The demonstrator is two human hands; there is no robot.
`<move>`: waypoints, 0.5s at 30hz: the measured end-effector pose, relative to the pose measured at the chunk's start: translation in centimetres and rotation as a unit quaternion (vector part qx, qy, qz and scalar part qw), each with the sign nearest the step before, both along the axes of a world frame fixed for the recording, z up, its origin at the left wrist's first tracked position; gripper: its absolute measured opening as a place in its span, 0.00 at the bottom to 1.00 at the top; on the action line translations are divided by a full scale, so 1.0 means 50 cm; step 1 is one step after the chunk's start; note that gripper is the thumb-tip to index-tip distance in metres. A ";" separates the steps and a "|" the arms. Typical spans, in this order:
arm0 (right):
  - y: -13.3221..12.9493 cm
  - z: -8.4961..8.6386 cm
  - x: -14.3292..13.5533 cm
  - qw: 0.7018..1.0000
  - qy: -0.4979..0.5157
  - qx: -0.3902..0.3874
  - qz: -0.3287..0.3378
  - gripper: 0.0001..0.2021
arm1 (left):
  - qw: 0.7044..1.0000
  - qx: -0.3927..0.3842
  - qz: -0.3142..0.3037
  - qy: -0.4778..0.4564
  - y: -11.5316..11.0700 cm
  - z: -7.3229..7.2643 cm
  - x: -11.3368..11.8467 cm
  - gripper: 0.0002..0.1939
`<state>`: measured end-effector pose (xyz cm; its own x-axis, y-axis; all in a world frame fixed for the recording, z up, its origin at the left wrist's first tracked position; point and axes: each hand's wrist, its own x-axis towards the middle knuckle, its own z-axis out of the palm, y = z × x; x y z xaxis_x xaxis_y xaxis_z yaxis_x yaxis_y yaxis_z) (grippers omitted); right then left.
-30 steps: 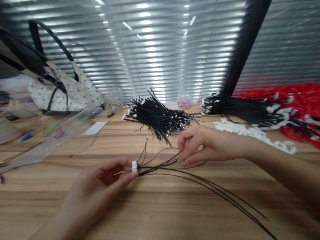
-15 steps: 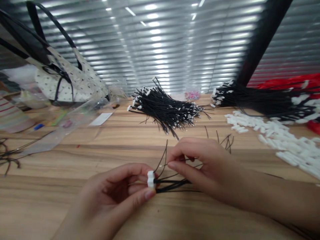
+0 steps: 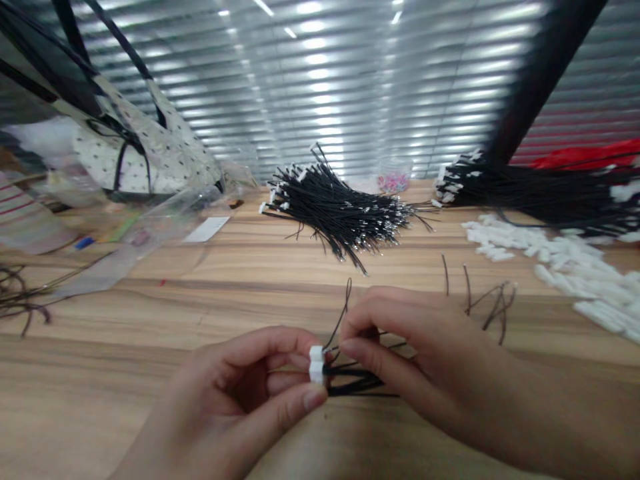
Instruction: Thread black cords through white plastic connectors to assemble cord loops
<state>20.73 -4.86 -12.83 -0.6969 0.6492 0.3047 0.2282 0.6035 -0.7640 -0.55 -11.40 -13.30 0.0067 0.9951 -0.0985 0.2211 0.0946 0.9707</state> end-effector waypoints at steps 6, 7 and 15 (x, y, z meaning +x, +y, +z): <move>-0.004 0.000 -0.003 1.000 -0.007 -0.010 -0.020 0.08 | 1.000 -0.002 -0.021 -0.018 0.002 0.007 0.005 0.09; -0.004 0.000 -0.004 1.000 -0.006 -0.009 -0.022 0.08 | 0.999 -0.006 -0.023 -0.023 0.002 0.007 0.005 0.09; -0.009 0.001 -0.005 1.000 -0.006 0.002 -0.023 0.07 | 1.000 -0.007 -0.020 -0.002 -0.002 0.002 -0.002 0.09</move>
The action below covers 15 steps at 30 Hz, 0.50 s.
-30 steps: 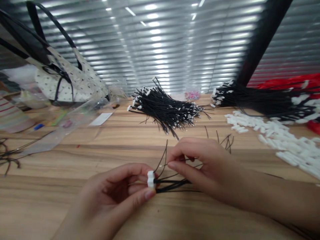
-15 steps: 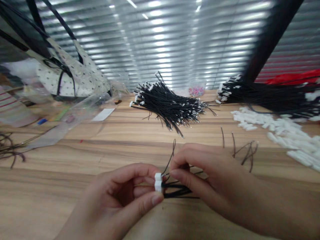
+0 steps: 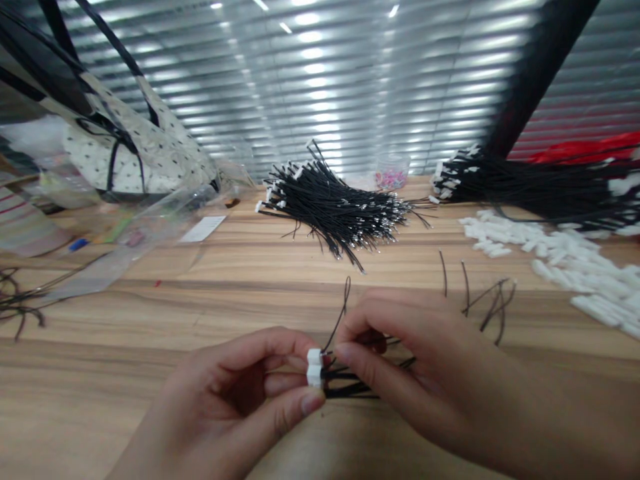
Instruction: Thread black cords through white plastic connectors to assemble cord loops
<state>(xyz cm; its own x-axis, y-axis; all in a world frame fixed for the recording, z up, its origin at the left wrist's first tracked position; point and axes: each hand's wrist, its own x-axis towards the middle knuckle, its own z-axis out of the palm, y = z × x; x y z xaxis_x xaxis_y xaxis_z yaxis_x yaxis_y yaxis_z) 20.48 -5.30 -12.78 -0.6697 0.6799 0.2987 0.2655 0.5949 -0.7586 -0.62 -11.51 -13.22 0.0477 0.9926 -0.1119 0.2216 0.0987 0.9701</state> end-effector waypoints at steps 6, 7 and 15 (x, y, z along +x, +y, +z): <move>-0.007 -0.007 -0.004 0.999 0.013 0.034 -0.019 0.06 | 1.000 0.002 0.011 0.003 0.003 0.002 0.010 0.08; -0.007 -0.008 -0.004 0.999 0.014 0.040 -0.020 0.06 | 1.000 0.002 0.010 -0.002 0.004 0.002 0.011 0.08; -0.014 -0.009 -0.009 0.998 0.016 0.053 -0.028 0.07 | 0.999 -0.022 -0.010 -0.030 0.007 -0.002 0.011 0.07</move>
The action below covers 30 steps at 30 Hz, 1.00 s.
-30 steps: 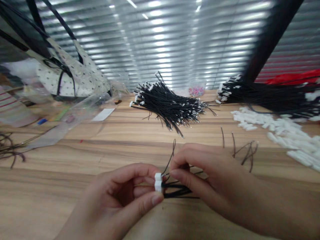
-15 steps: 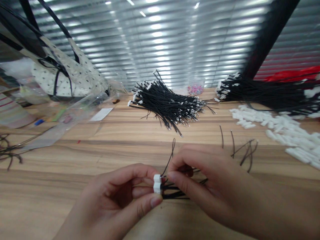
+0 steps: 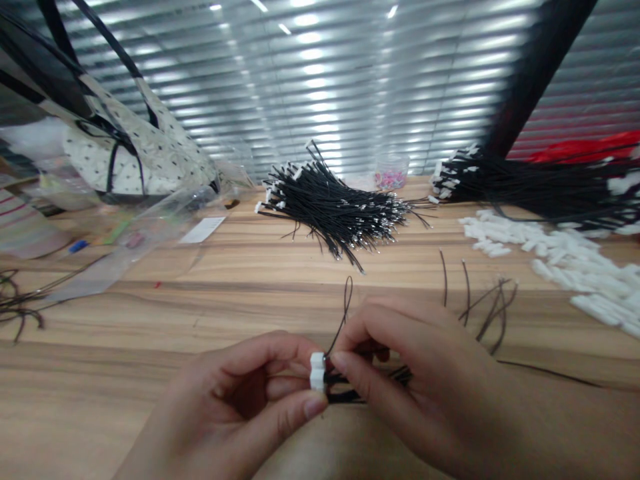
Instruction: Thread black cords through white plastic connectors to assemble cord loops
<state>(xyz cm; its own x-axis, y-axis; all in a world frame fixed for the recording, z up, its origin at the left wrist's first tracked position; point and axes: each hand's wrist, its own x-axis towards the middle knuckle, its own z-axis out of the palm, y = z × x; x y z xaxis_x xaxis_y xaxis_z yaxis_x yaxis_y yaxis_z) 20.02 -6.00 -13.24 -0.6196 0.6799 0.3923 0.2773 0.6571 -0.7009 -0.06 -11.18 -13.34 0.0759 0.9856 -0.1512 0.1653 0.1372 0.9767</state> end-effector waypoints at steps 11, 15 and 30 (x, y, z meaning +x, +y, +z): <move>-0.008 -0.015 -0.004 0.999 0.003 -0.040 -0.002 0.07 | 0.996 -0.017 0.029 -0.088 -0.003 0.000 0.024 0.08; -0.004 -0.018 -0.006 0.999 0.007 -0.050 -0.007 0.07 | 0.995 -0.010 0.030 -0.100 0.003 0.004 0.029 0.09; 0.026 0.016 0.010 0.994 -0.009 -0.103 0.036 0.07 | 0.996 0.006 0.019 -0.084 0.002 0.003 0.004 0.11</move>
<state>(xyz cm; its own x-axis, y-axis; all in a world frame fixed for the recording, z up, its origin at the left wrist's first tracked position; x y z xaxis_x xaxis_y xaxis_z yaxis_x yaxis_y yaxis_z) 20.51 -4.72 -12.44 -0.6751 0.6987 0.2369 0.2491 0.5181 -0.8182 0.14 -11.08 -13.19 0.0608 0.9900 -0.1275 -0.0051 0.1281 0.9918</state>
